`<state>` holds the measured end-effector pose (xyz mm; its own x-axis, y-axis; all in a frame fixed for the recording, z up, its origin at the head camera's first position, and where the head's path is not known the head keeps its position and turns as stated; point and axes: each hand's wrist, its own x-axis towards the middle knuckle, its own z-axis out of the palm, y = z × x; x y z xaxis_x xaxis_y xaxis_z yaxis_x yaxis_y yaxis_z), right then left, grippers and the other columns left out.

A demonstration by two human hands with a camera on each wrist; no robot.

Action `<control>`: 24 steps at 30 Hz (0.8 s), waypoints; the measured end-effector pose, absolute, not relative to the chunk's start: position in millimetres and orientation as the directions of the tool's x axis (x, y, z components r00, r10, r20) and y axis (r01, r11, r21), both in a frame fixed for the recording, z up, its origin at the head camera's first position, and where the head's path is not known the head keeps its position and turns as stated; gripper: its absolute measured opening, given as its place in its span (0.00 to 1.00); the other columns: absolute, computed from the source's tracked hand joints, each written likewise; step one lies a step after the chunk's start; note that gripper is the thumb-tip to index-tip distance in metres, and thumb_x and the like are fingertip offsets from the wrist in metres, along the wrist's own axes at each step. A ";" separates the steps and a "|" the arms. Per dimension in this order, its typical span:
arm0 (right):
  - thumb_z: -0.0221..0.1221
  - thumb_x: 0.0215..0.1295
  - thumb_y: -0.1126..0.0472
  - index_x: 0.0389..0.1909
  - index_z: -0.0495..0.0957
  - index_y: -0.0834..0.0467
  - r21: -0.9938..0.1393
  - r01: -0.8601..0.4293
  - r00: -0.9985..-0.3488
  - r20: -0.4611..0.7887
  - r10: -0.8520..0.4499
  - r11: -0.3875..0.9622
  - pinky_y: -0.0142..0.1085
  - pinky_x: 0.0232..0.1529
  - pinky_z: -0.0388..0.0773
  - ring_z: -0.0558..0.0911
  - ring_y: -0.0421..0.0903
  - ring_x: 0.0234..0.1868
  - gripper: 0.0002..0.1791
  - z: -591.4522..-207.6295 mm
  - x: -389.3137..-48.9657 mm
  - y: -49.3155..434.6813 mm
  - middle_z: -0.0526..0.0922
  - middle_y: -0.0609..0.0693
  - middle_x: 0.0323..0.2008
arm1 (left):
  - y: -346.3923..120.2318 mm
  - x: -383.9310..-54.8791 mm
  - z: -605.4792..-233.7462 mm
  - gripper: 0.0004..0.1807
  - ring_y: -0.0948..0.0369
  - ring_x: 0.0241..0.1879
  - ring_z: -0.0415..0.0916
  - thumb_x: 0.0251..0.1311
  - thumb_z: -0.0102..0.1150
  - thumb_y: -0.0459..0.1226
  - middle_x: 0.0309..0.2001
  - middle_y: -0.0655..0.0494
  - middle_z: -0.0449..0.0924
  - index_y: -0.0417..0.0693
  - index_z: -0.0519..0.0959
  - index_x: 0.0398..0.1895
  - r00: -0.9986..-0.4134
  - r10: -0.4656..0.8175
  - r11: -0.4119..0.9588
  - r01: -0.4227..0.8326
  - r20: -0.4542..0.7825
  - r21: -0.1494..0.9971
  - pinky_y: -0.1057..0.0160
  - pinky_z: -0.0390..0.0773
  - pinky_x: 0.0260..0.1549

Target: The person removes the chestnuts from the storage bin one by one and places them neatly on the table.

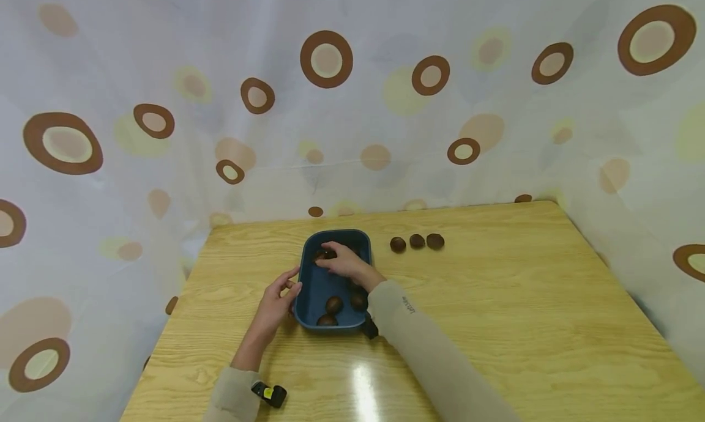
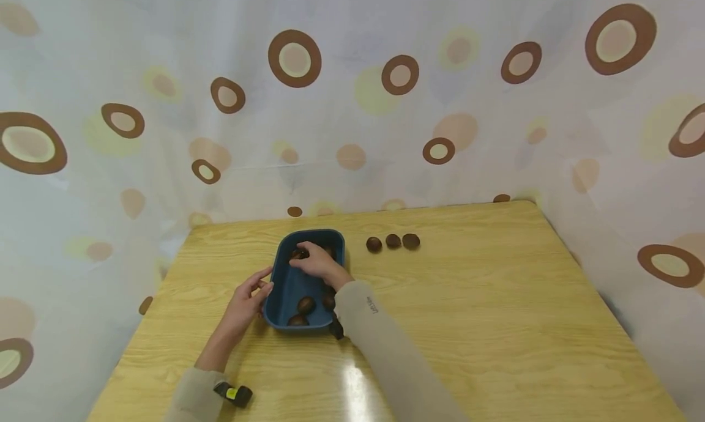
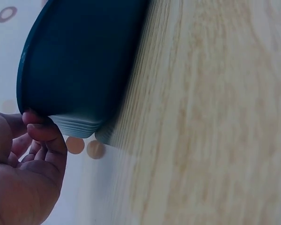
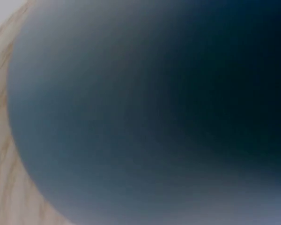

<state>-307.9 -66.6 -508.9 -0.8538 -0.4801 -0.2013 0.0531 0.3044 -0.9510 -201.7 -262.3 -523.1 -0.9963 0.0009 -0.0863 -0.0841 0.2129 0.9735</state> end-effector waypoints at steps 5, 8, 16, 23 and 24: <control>0.64 0.72 0.61 0.73 0.68 0.63 -0.939 -0.019 -0.826 -0.179 -0.534 0.344 0.43 0.52 0.85 0.86 0.55 0.51 0.32 -513.4 -306.2 -67.5 0.76 0.63 0.65 | -260.1 -200.7 -524.0 0.25 0.65 0.22 0.68 0.78 0.53 0.35 0.42 0.46 0.72 0.49 0.71 0.75 -0.997 -0.010 0.210 -0.081 -0.081 0.974 0.66 0.73 0.22; 0.68 0.68 0.64 0.66 0.76 0.64 -0.924 -0.080 -0.808 -0.159 -0.567 0.374 0.38 0.45 0.85 0.86 0.49 0.44 0.26 -514.9 -307.0 -67.8 0.82 0.62 0.56 | -260.3 -201.1 -524.5 0.24 0.65 0.22 0.68 0.78 0.54 0.35 0.42 0.46 0.72 0.49 0.71 0.75 -0.997 -0.018 0.206 -0.081 -0.079 0.975 0.66 0.73 0.22; 0.73 0.61 0.64 0.51 0.85 0.60 -0.846 -0.221 -0.810 -0.118 -0.574 0.486 0.32 0.42 0.80 0.82 0.42 0.39 0.17 -514.0 -305.7 -67.0 0.87 0.53 0.43 | -259.1 -202.7 -524.9 0.24 0.65 0.22 0.68 0.77 0.54 0.34 0.41 0.48 0.72 0.49 0.72 0.74 -0.997 -0.020 0.187 -0.070 -0.068 0.980 0.67 0.72 0.22; 0.75 0.60 0.59 0.47 0.86 0.59 -0.796 -0.269 -0.821 -0.105 -0.562 0.542 0.35 0.47 0.80 0.82 0.44 0.42 0.16 -513.8 -302.6 -69.4 0.86 0.52 0.41 | -258.6 -201.1 -525.6 0.25 0.65 0.23 0.68 0.77 0.55 0.34 0.42 0.48 0.72 0.49 0.71 0.74 -0.996 -0.027 0.175 -0.087 -0.084 0.981 0.68 0.71 0.22; 0.75 0.60 0.58 0.47 0.87 0.58 -0.790 -0.274 -0.822 -0.104 -0.560 0.549 0.36 0.47 0.81 0.82 0.45 0.42 0.15 -514.0 -302.6 -69.7 0.86 0.52 0.41 | -258.7 -201.0 -525.7 0.25 0.65 0.23 0.68 0.77 0.55 0.34 0.42 0.48 0.72 0.49 0.71 0.74 -0.996 -0.028 0.174 -0.088 -0.084 0.981 0.68 0.71 0.22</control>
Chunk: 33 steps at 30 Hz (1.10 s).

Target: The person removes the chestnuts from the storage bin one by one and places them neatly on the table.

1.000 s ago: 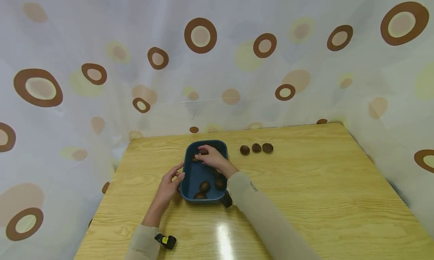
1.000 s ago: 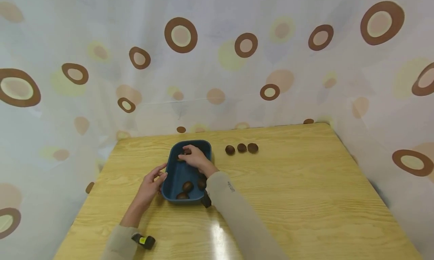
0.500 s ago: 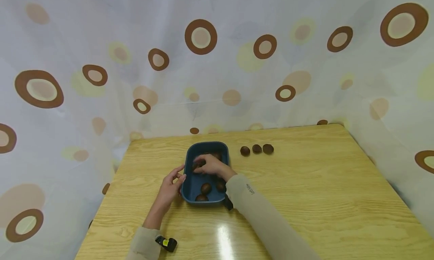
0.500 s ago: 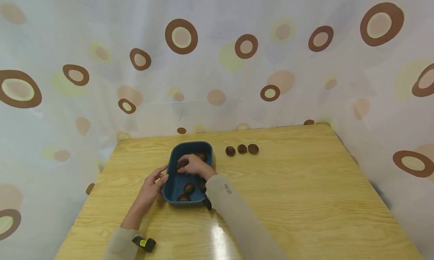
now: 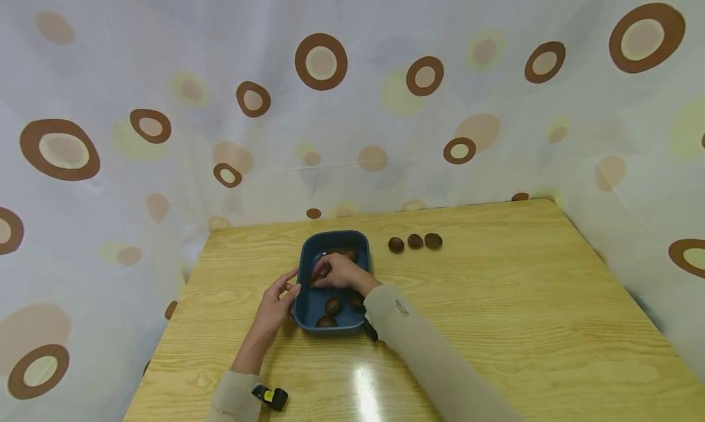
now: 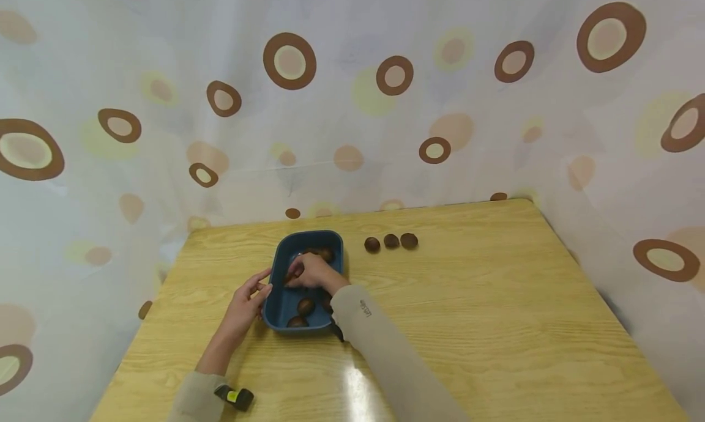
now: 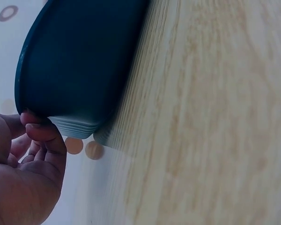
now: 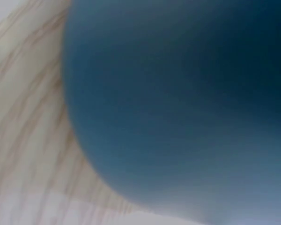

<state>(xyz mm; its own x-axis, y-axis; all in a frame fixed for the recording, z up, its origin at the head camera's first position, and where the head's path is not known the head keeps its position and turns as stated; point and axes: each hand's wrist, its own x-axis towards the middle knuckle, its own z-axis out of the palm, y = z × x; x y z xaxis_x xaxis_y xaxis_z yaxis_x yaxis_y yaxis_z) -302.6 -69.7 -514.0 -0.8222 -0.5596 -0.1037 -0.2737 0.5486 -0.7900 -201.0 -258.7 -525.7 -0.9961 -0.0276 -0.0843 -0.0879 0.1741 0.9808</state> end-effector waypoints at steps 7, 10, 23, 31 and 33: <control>0.76 0.60 0.57 0.44 0.88 0.58 -0.778 -0.285 -0.822 -0.102 -0.561 0.560 0.35 0.46 0.83 0.84 0.44 0.41 0.15 -515.9 -304.0 -69.5 0.87 0.51 0.40 | -258.0 -200.6 -524.7 0.25 0.65 0.23 0.68 0.77 0.55 0.35 0.42 0.47 0.72 0.50 0.71 0.75 -0.996 -0.028 0.175 -0.090 -0.087 0.980 0.68 0.71 0.22; 0.76 0.60 0.57 0.43 0.88 0.58 -0.775 -0.304 -0.817 -0.088 -0.570 0.554 0.33 0.44 0.83 0.84 0.42 0.39 0.13 -515.5 -305.3 -68.6 0.87 0.50 0.38 | -257.2 -200.5 -522.4 0.25 0.65 0.23 0.68 0.77 0.54 0.35 0.42 0.46 0.73 0.49 0.71 0.75 -0.996 -0.025 0.177 -0.092 -0.089 0.980 0.68 0.71 0.22; 0.73 0.63 0.59 0.48 0.87 0.58 -0.780 -0.323 -0.836 -0.032 -0.548 0.537 0.35 0.48 0.84 0.86 0.45 0.45 0.14 -513.9 -306.8 -68.2 0.87 0.52 0.44 | -255.8 -200.9 -521.7 0.25 0.65 0.23 0.68 0.77 0.55 0.36 0.42 0.46 0.73 0.51 0.71 0.75 -0.996 -0.023 0.195 -0.091 -0.088 0.977 0.67 0.71 0.22; 0.72 0.65 0.58 0.49 0.86 0.56 -0.839 -0.302 -0.832 0.000 -0.555 0.453 0.36 0.49 0.85 0.87 0.46 0.48 0.14 -498.2 -301.7 -58.1 0.87 0.52 0.47 | -256.4 -200.9 -521.0 0.24 0.65 0.22 0.67 0.78 0.53 0.34 0.40 0.47 0.72 0.49 0.71 0.74 -0.997 -0.027 0.204 -0.077 -0.073 0.976 0.67 0.71 0.21; 0.71 0.66 0.58 0.50 0.86 0.55 -0.845 -0.303 -0.829 0.006 -0.559 0.440 0.35 0.49 0.85 0.86 0.46 0.49 0.13 -495.7 -301.4 -54.8 0.87 0.51 0.47 | -257.0 -199.9 -520.9 0.24 0.65 0.22 0.67 0.78 0.53 0.34 0.40 0.48 0.72 0.49 0.71 0.75 -0.997 -0.026 0.204 -0.078 -0.075 0.976 0.67 0.71 0.21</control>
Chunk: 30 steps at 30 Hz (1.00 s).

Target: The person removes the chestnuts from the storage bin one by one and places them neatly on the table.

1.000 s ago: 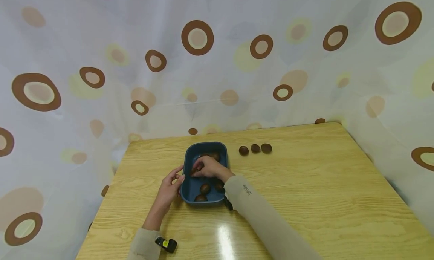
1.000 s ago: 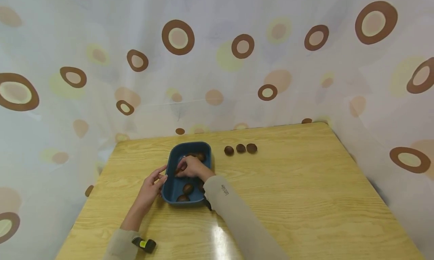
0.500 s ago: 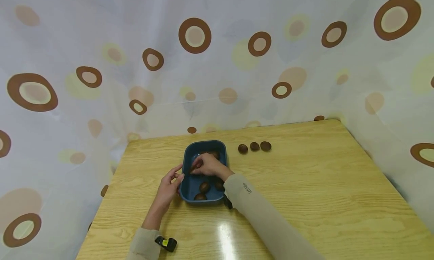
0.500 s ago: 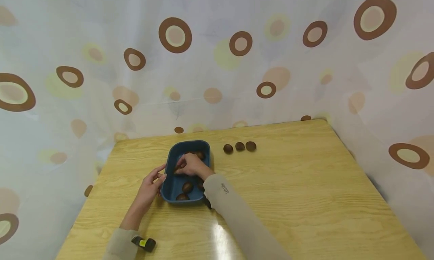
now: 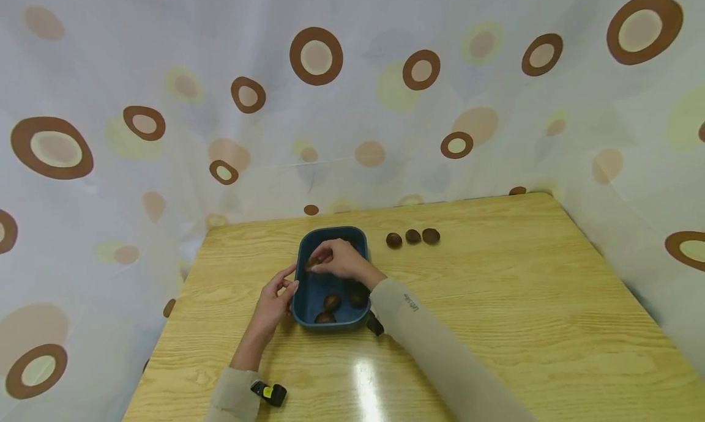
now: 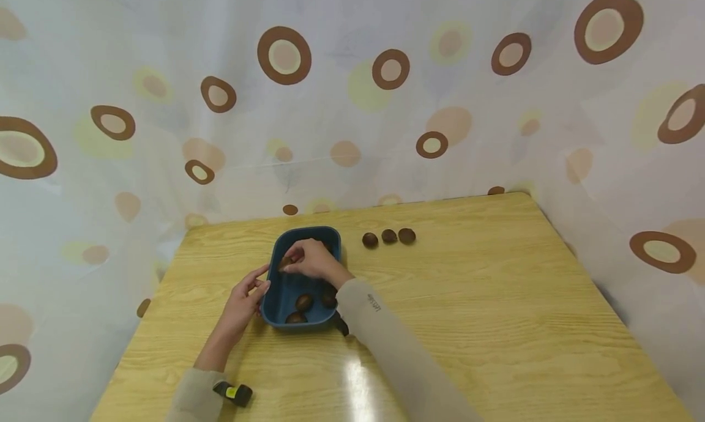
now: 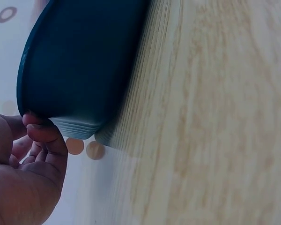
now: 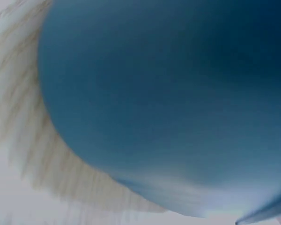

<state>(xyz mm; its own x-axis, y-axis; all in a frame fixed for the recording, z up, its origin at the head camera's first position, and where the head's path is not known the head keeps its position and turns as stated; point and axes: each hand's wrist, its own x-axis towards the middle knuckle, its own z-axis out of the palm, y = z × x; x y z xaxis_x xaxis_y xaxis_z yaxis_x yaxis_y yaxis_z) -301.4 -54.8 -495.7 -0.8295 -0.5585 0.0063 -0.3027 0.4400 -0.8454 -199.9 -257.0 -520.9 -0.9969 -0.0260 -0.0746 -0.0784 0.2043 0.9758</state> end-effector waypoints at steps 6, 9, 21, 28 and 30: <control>0.70 0.67 0.59 0.52 0.85 0.54 -0.855 -0.301 -0.834 0.021 -0.552 0.423 0.35 0.49 0.84 0.86 0.45 0.49 0.13 -489.2 -304.1 -40.5 0.87 0.49 0.47 | -257.9 -198.1 -520.3 0.24 0.64 0.22 0.68 0.78 0.53 0.34 0.40 0.47 0.73 0.50 0.71 0.75 -0.996 -0.027 0.221 -0.084 -0.080 0.972 0.67 0.72 0.22; 0.69 0.68 0.60 0.53 0.85 0.55 -0.860 -0.303 -0.835 0.032 -0.550 0.410 0.37 0.50 0.84 0.86 0.46 0.48 0.14 -485.0 -306.2 -30.1 0.86 0.50 0.48 | -257.6 -197.8 -519.7 0.24 0.64 0.22 0.67 0.78 0.53 0.34 0.40 0.47 0.73 0.49 0.71 0.75 -0.997 -0.025 0.222 -0.081 -0.077 0.972 0.67 0.71 0.22; 0.68 0.70 0.58 0.56 0.83 0.55 -0.884 -0.240 -0.874 0.017 -0.485 0.401 0.42 0.53 0.82 0.84 0.48 0.51 0.16 -478.6 -316.4 18.0 0.84 0.53 0.51 | -255.0 -198.4 -521.3 0.24 0.64 0.21 0.67 0.78 0.53 0.34 0.39 0.50 0.73 0.49 0.71 0.75 -0.997 -0.043 0.246 -0.073 -0.064 0.966 0.66 0.72 0.20; 0.67 0.71 0.58 0.59 0.82 0.53 -0.903 -0.175 -0.909 -0.005 -0.417 0.392 0.45 0.56 0.81 0.82 0.50 0.54 0.18 -479.1 -321.0 58.1 0.82 0.53 0.56 | -256.1 -198.2 -520.4 0.25 0.64 0.21 0.67 0.78 0.52 0.34 0.40 0.47 0.72 0.49 0.70 0.75 -0.997 -0.033 0.242 -0.082 -0.076 0.967 0.66 0.73 0.21; 0.67 0.71 0.58 0.60 0.82 0.54 -0.906 -0.164 -0.918 -0.005 -0.396 0.391 0.46 0.57 0.81 0.82 0.52 0.55 0.18 -479.8 -322.7 71.1 0.82 0.54 0.57 | -256.0 -198.2 -520.1 0.25 0.64 0.21 0.67 0.78 0.52 0.34 0.41 0.47 0.72 0.50 0.70 0.75 -0.997 -0.031 0.242 -0.082 -0.076 0.967 0.66 0.73 0.21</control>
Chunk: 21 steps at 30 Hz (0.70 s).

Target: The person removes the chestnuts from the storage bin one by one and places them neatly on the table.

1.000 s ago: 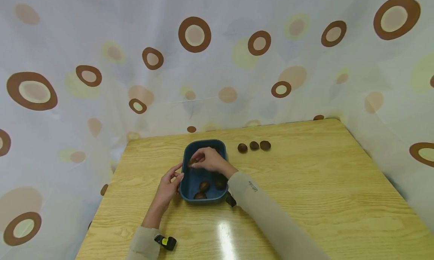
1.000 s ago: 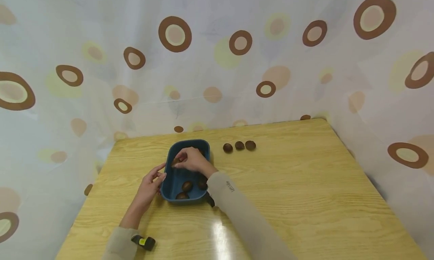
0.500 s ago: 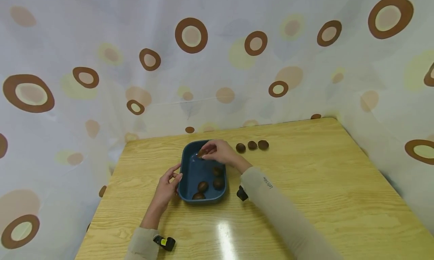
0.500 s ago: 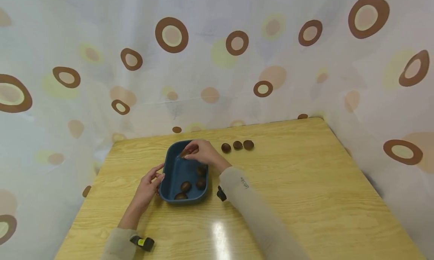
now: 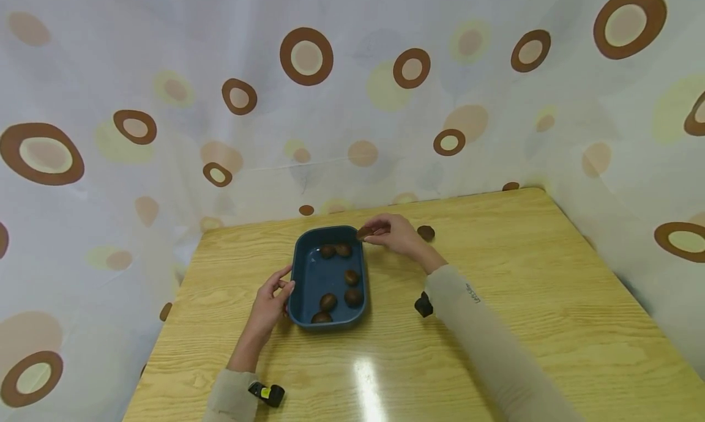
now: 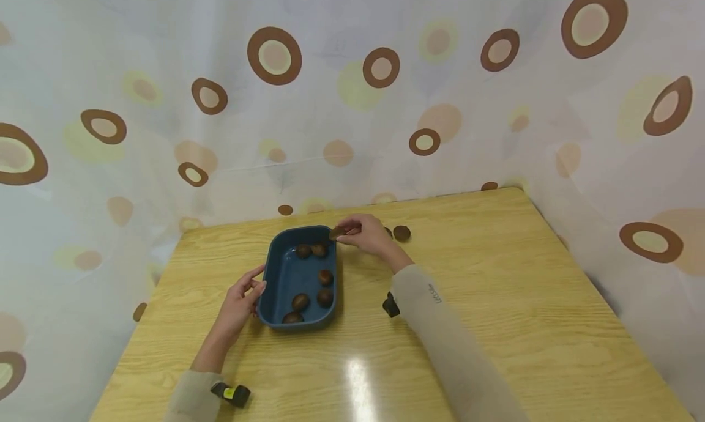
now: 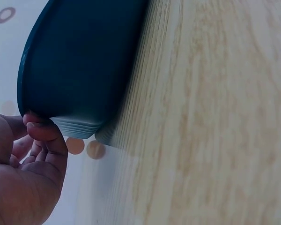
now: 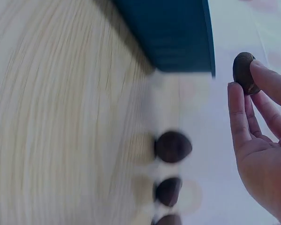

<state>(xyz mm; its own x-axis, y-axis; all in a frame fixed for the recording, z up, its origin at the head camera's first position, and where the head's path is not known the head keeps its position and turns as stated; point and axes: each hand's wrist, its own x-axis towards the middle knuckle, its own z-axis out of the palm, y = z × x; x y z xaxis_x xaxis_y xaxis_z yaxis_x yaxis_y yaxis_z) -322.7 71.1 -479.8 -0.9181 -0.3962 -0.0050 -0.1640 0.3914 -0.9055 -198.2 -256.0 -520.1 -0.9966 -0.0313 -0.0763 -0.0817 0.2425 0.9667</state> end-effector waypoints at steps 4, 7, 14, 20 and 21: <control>0.66 0.71 0.57 0.62 0.80 0.57 -0.910 -0.131 -0.936 -0.017 -0.353 0.393 0.48 0.60 0.80 0.81 0.54 0.58 0.21 -482.3 -324.9 97.2 0.81 0.57 0.59 | -256.0 -198.6 -520.4 0.24 0.64 0.22 0.67 0.78 0.53 0.35 0.41 0.46 0.72 0.50 0.70 0.75 -0.996 -0.028 0.239 -0.084 -0.079 0.967 0.65 0.73 0.21; 0.66 0.72 0.56 0.64 0.78 0.58 -0.910 -0.116 -0.944 -0.024 -0.329 0.399 0.50 0.61 0.79 0.80 0.56 0.60 0.23 -484.7 -325.8 116.6 0.79 0.59 0.61 | -256.3 -198.2 -521.0 0.24 0.64 0.21 0.67 0.78 0.53 0.35 0.42 0.44 0.72 0.50 0.70 0.75 -0.996 -0.022 0.243 -0.086 -0.083 0.966 0.65 0.72 0.21; 0.65 0.73 0.56 0.64 0.77 0.59 -0.902 -0.081 -0.963 -0.038 -0.266 0.424 0.53 0.62 0.77 0.78 0.57 0.61 0.23 -490.7 -331.7 157.4 0.78 0.60 0.62 | -256.8 -197.2 -521.4 0.25 0.64 0.21 0.67 0.79 0.52 0.36 0.42 0.45 0.72 0.51 0.69 0.76 -0.997 -0.017 0.248 -0.081 -0.080 0.965 0.66 0.72 0.22; 0.64 0.74 0.55 0.65 0.76 0.61 -0.885 -0.062 -0.974 -0.048 -0.223 0.461 0.53 0.64 0.76 0.77 0.59 0.62 0.24 -493.6 -334.9 187.9 0.77 0.62 0.63 | -256.8 -197.7 -522.0 0.25 0.64 0.21 0.68 0.79 0.52 0.37 0.42 0.46 0.73 0.51 0.69 0.76 -0.996 -0.017 0.255 -0.084 -0.082 0.963 0.65 0.73 0.22; 0.64 0.74 0.55 0.65 0.76 0.61 -0.882 -0.059 -0.975 -0.050 -0.217 0.468 0.53 0.64 0.76 0.77 0.59 0.62 0.24 -494.0 -335.2 192.3 0.77 0.62 0.63 | -256.8 -197.6 -521.8 0.25 0.64 0.21 0.67 0.79 0.52 0.37 0.43 0.46 0.73 0.52 0.69 0.76 -0.996 -0.016 0.258 -0.085 -0.083 0.962 0.65 0.73 0.22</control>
